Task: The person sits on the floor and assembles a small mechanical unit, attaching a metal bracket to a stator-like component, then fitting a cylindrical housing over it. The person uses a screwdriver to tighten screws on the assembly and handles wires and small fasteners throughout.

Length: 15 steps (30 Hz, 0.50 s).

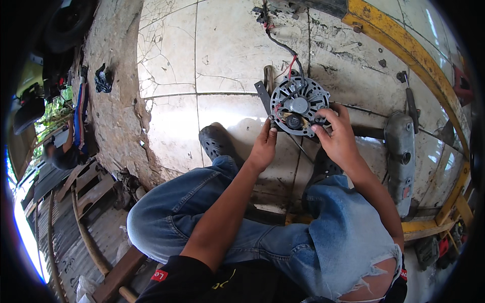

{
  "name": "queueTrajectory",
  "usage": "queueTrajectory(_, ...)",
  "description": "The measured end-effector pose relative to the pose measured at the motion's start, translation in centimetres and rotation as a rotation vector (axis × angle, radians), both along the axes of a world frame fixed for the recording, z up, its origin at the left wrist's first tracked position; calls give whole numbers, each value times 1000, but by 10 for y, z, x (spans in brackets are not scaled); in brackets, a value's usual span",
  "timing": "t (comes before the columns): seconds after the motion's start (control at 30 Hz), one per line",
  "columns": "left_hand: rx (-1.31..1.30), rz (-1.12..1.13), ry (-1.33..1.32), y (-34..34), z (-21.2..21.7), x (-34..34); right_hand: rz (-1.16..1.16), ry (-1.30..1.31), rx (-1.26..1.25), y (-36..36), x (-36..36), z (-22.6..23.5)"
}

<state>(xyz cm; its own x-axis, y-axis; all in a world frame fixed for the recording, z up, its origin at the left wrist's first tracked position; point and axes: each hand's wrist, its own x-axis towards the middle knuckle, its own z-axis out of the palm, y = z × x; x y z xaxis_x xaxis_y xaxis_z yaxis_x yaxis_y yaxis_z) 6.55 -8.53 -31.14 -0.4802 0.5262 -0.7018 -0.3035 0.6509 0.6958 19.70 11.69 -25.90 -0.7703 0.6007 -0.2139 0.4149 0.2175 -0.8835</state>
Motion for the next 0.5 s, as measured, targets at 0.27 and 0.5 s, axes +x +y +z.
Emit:
queueTrajectory(0.27, 16, -24, 86, 18, -2, -13, -122, -4, 13, -8, 7, -7)
queueTrajectory(0.5, 30, 122, -50, 24, 3, -14, -61, -136, 55, -11, 19, -3)
